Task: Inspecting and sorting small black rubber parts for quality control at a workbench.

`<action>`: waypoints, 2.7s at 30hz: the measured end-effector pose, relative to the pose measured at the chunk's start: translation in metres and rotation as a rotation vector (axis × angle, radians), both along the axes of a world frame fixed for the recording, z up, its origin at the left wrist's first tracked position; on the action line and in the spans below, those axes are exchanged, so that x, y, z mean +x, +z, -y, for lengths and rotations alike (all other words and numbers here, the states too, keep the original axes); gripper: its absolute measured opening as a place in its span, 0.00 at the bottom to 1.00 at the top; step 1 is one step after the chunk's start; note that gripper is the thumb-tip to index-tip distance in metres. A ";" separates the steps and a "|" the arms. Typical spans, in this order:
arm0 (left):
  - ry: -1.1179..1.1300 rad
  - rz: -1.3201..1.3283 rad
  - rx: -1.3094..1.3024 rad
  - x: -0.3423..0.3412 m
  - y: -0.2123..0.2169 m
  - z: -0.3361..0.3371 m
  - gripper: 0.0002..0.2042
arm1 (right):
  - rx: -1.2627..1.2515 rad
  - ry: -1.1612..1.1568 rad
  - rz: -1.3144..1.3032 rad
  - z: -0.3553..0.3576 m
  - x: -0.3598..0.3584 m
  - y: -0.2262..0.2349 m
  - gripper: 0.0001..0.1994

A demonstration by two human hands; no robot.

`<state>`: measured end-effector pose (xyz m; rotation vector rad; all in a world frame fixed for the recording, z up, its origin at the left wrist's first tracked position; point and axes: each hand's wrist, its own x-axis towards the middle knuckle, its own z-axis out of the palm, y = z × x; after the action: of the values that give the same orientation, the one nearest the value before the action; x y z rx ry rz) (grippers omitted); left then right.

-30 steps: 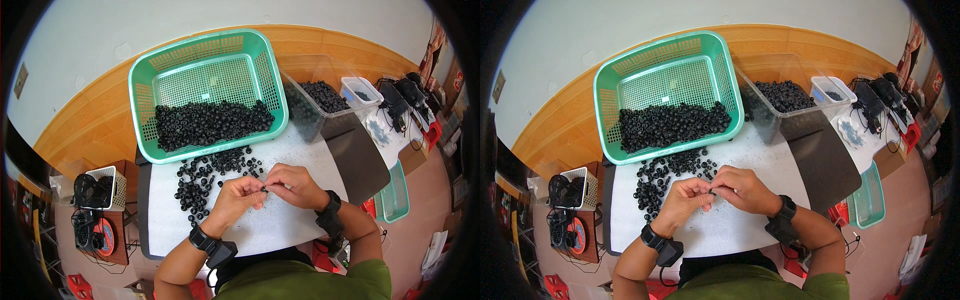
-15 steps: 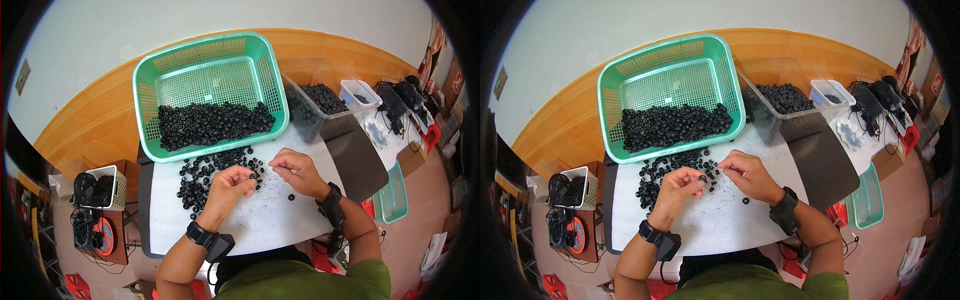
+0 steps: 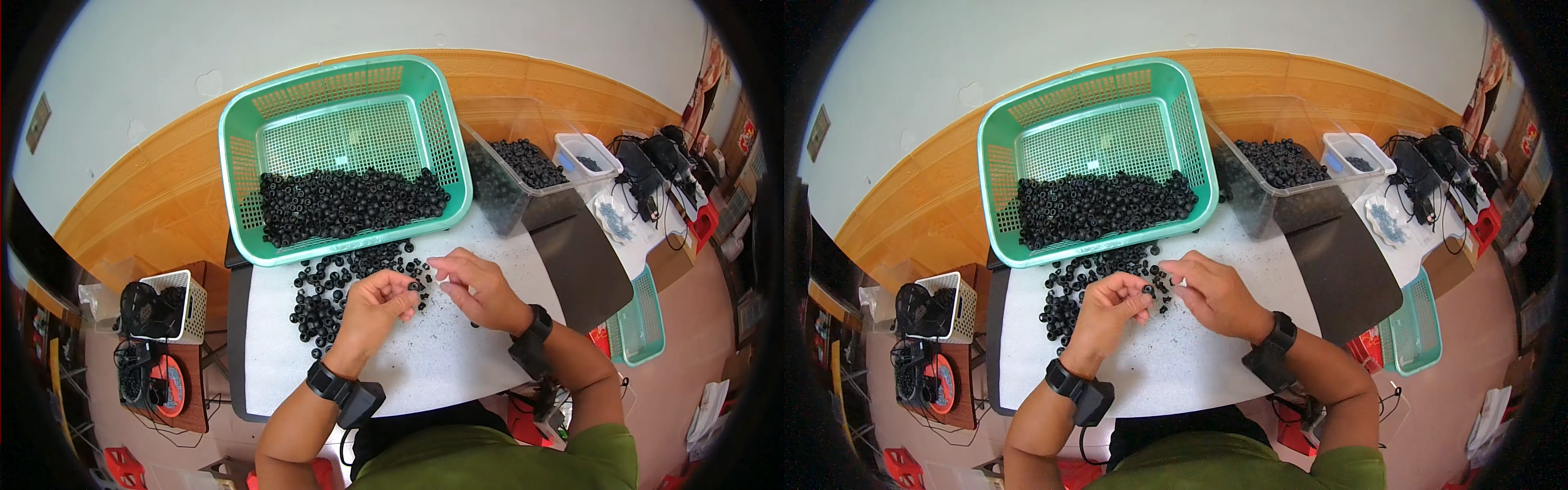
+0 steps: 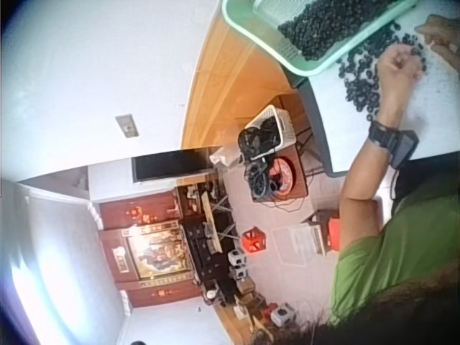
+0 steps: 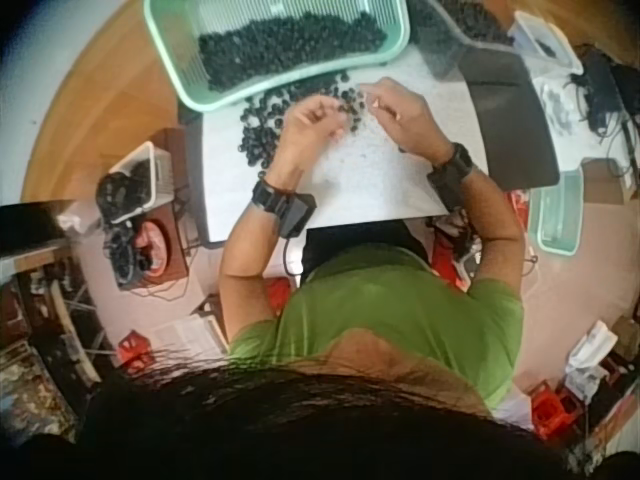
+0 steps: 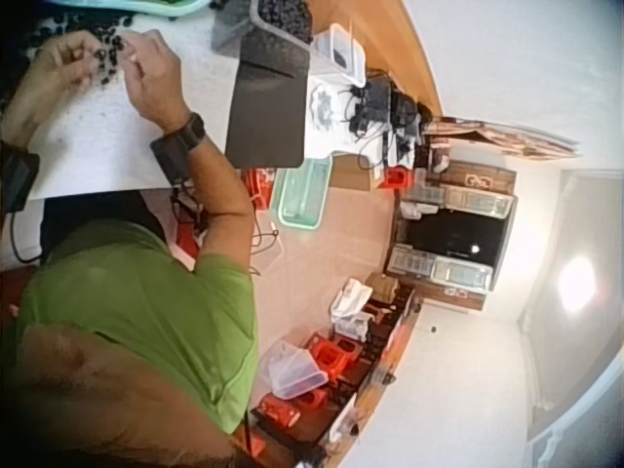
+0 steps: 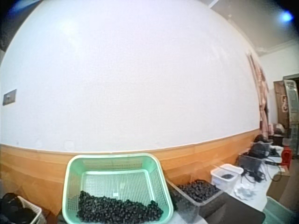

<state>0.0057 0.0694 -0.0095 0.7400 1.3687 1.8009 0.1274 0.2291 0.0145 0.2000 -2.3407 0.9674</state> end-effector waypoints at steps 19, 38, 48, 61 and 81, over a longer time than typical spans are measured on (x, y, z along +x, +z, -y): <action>-0.001 0.108 0.036 -0.009 -0.007 0.003 0.05 | -0.200 0.098 0.251 0.000 -0.013 0.003 0.06; -0.154 0.076 0.044 0.007 -0.003 0.002 0.06 | -0.351 0.258 0.252 -0.005 -0.005 0.008 0.05; -0.135 -0.027 -0.017 0.006 -0.005 0.003 0.05 | -0.065 0.165 0.020 0.000 -0.008 0.000 0.10; -0.043 -0.009 0.012 0.016 -0.006 0.003 0.02 | 0.067 0.019 -0.027 0.020 -0.009 -0.016 0.17; -0.036 -0.080 0.020 0.011 0.006 0.002 0.06 | 0.410 -0.378 -0.477 -0.033 0.001 0.051 0.13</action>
<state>0.0162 0.0670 -0.0038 0.8507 1.3820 1.7765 0.1287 0.2625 0.0659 0.1228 -2.0005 0.2168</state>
